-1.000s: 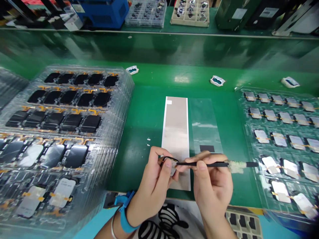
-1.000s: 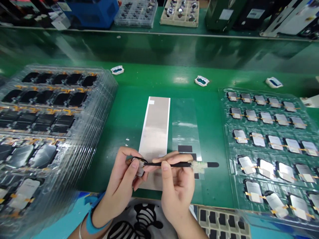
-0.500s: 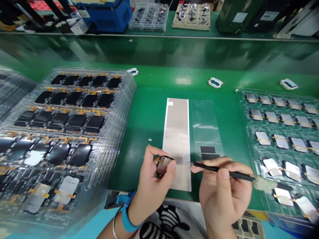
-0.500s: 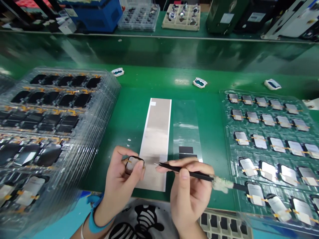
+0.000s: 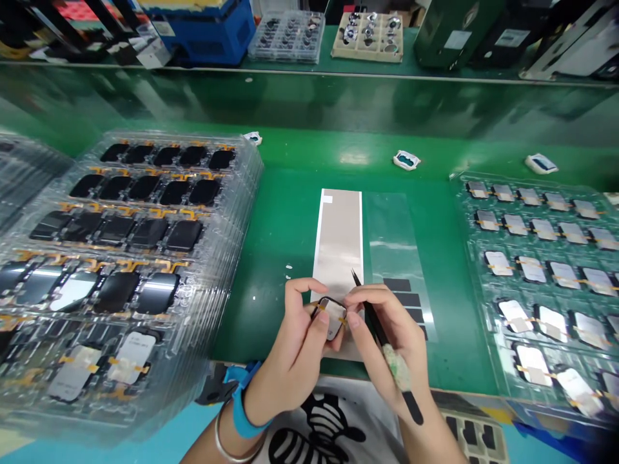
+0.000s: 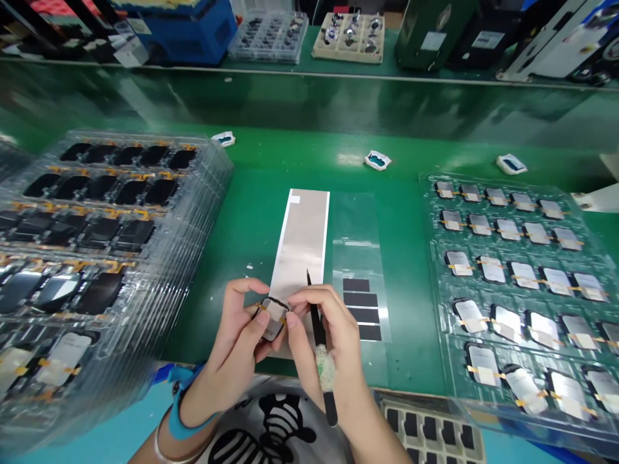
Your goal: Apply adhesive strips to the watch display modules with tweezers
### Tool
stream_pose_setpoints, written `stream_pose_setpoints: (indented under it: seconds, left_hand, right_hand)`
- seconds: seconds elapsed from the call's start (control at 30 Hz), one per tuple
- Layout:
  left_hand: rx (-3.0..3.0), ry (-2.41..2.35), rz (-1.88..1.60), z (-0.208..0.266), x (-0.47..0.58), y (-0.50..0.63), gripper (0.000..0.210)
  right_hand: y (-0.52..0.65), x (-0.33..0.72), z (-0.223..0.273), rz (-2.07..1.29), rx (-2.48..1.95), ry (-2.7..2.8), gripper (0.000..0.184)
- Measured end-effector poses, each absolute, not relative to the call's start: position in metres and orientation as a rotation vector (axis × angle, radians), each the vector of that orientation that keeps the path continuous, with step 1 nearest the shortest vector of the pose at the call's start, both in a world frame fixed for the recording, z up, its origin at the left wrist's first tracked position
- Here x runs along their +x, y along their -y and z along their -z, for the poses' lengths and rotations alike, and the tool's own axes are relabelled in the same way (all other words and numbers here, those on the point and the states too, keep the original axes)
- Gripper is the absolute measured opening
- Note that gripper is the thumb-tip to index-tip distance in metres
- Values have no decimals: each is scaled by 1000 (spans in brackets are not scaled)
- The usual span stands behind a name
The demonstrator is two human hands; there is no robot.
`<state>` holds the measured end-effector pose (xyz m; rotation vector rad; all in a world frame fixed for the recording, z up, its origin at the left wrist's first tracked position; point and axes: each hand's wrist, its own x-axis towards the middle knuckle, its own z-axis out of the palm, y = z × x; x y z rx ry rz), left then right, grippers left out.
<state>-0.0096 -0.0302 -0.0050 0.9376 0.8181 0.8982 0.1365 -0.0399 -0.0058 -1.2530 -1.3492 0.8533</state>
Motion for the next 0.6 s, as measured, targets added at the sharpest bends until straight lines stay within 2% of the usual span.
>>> stream_pose_setpoints:
  seconds: [0.2, 0.37, 0.47, 0.6]
  left_hand:
    - [1017, -863, -877, 6, -10, 29, 24]
    - [1125, -917, -833, 8, -13, 29, 18]
    - [1256, -916, -837, 9, -14, 28, 16]
    - [1566, -1000, -676, 8, -14, 22, 14]
  right_hand:
    - [40, 133, 4, -909, -1279, 1277, 7]
    - [39, 153, -2, -924, -1316, 1151, 7]
    - [37, 177, -6, -869, -1339, 1052, 12]
    - [37, 200, -6, -796, -1384, 983, 20]
